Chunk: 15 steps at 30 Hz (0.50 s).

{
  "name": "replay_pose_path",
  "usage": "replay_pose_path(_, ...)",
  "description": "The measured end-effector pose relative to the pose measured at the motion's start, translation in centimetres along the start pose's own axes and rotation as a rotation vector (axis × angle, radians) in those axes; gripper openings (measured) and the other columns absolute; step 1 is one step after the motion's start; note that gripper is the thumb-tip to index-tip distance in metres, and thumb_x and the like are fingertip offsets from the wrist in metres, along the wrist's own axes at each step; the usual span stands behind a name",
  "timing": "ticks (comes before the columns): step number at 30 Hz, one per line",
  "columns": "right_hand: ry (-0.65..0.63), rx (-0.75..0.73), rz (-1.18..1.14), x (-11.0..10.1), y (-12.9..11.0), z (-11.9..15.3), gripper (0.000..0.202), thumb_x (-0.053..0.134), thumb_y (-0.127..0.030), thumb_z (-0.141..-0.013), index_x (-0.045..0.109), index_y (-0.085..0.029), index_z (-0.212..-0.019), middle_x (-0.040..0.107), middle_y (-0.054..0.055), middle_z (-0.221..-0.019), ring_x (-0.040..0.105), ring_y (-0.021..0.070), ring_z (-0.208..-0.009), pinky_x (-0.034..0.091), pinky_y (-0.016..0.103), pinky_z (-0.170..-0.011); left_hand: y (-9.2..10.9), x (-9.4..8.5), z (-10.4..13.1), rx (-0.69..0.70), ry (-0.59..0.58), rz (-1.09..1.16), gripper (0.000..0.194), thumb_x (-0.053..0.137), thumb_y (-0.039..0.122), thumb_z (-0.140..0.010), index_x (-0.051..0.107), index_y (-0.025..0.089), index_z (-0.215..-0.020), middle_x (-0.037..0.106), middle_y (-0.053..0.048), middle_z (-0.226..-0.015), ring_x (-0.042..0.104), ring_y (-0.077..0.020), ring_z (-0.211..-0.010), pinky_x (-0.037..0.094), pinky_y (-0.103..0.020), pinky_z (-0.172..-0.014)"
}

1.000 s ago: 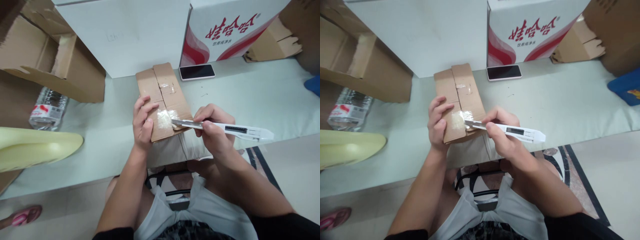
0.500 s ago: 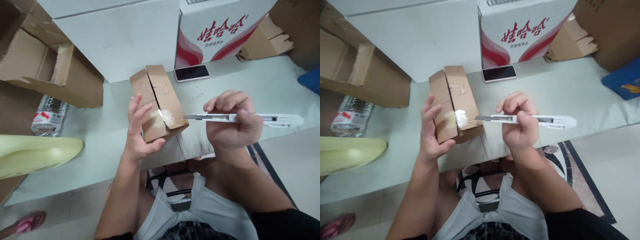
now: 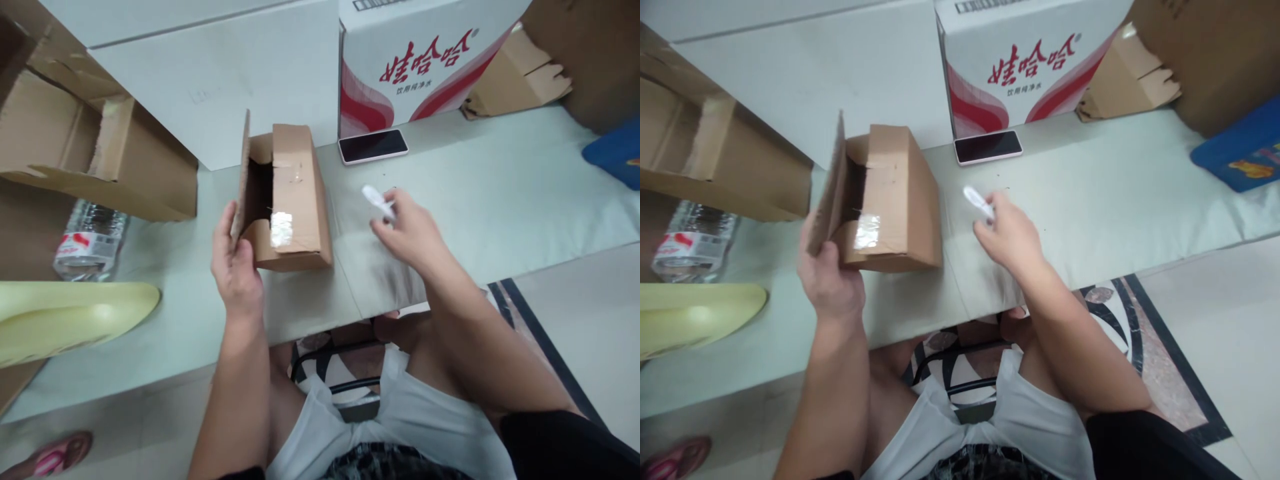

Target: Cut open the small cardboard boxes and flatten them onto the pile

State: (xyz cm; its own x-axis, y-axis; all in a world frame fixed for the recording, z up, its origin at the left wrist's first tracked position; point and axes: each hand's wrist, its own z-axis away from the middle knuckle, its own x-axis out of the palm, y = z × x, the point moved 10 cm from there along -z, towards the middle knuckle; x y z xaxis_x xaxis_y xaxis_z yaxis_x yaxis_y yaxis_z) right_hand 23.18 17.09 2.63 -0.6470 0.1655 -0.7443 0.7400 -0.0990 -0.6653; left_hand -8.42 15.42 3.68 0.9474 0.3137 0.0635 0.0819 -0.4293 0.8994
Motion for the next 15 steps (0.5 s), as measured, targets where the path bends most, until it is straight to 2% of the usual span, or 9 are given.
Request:
replay_pose_path(1, -0.151, 0.053, 0.137, 1.8, 0.8, 0.0, 0.032, 0.063, -0.027, -0.083, 0.062, -0.023, -0.115, 0.071, 0.008, -0.096, 0.063, 0.0233, -0.075, 0.051, 0.039, -0.069, -0.1, -0.7, 0.0, -0.021, 0.100, 0.024, 0.054, 0.073, 0.053, -0.091, 0.069, 0.016, -0.129, 0.067, -0.013, -0.141, 0.058, -0.0307, -0.143, 0.041, -0.045, -0.128)
replay_pose_path(3, -0.315, 0.101, 0.303, 3.7, 1.7, 0.3, 0.043, 0.056, -0.024, -0.088, 0.062, -0.022, -0.131, 0.070, 0.016, -0.119, 0.068, 0.0302, -0.089, 0.054, 0.045, -0.077, -0.1, -2.0, 0.2, -0.027, 0.293, 0.061, 0.049, 0.071, 0.052, -0.092, 0.068, 0.010, -0.116, 0.070, -0.017, -0.131, 0.060, -0.0308, -0.140, 0.045, -0.046, -0.124)
replay_pose_path(5, -0.316, 0.093, 0.351, 3.9, 1.7, 0.2, 0.050, 0.050, -0.022, -0.090, 0.060, -0.021, -0.140, 0.066, 0.021, -0.131, 0.070, 0.0352, -0.100, 0.056, 0.051, -0.084, 0.1, -3.1, 0.3, -0.014, 0.447, 0.088, 0.043, 0.071, 0.050, -0.090, 0.065, 0.010, -0.105, 0.072, -0.017, -0.123, 0.065, -0.0296, -0.133, 0.050, -0.045, -0.119)
replay_pose_path(8, -0.174, -0.007, 0.204, 2.9, 0.5, -0.4, 0.050, 0.052, -0.026, -0.090, 0.063, -0.015, -0.138, 0.066, 0.022, -0.133, 0.068, 0.0378, -0.116, 0.055, 0.056, -0.099, -0.2, -4.8, -0.2, -0.033, 0.562, 0.158, 0.035, 0.070, 0.046, -0.086, 0.062, 0.014, -0.098, 0.075, -0.010, -0.110, 0.071, -0.0254, -0.120, 0.056, -0.042, -0.111)
replay_pose_path(10, -0.071, -0.109, -0.037, 1.8, -0.5, -0.6, 0.048, 0.056, -0.035, -0.090, 0.064, -0.016, -0.134, 0.068, 0.019, -0.136, 0.065, 0.0352, -0.125, 0.053, 0.054, -0.107, -1.3, -5.9, -0.9, -0.160, 0.549, 0.182, 0.029, 0.068, 0.043, -0.084, 0.063, 0.017, -0.096, 0.075, -0.006, -0.102, 0.074, -0.0225, -0.110, 0.059, -0.037, -0.105)
replay_pose_path(12, -0.027, -0.214, -0.293, 0.7, -1.5, -0.4, 0.051, 0.058, -0.048, -0.092, 0.063, -0.020, -0.134, 0.068, 0.015, -0.140, 0.063, 0.0317, -0.130, 0.052, 0.052, -0.111, -3.5, -6.6, -1.2, -0.409, 0.450, 0.132, 0.026, 0.067, 0.043, -0.083, 0.066, 0.018, -0.091, 0.076, -0.004, -0.093, 0.075, -0.0213, -0.097, 0.064, -0.034, -0.093)
replay_pose_path(13, -0.034, -0.267, -0.394, 0.4, -2.1, -0.2, 0.053, 0.058, -0.055, -0.093, 0.063, -0.022, -0.134, 0.067, 0.013, -0.142, 0.063, 0.0304, -0.132, 0.051, 0.051, -0.112, -4.8, -6.6, -0.9, -0.570, 0.346, 0.069, 0.030, 0.067, 0.048, -0.086, 0.068, 0.018, -0.090, 0.075, -0.003, -0.090, 0.075, -0.0211, -0.089, 0.065, -0.034, -0.084)
replay_pose_path(14, -0.062, -0.324, -0.472, 0.2, -2.7, 0.1, 0.055, 0.057, -0.061, -0.093, 0.064, -0.024, -0.134, 0.068, 0.012, -0.142, 0.064, 0.0295, -0.132, 0.051, 0.050, -0.113, -5.7, -6.9, -0.6, -0.665, 0.281, 0.026, 0.031, 0.074, 0.047, -0.084, 0.070, 0.016, -0.089, 0.074, -0.005, -0.084, 0.073, -0.0231, -0.080, 0.066, -0.038, -0.073)
replay_pose_path(15, -0.113, -0.388, -0.529, 0.2, -3.5, 0.4, 0.056, 0.056, -0.065, -0.094, 0.065, -0.024, -0.132, 0.070, 0.011, -0.140, 0.065, 0.0287, -0.130, 0.051, 0.049, -0.113, -6.0, -7.4, -0.3, -0.700, 0.246, -0.005, 0.029, 0.079, 0.042, -0.083, 0.071, 0.015, -0.087, 0.072, -0.004, -0.079, 0.071, -0.0229, -0.073, 0.064, -0.038, -0.066)
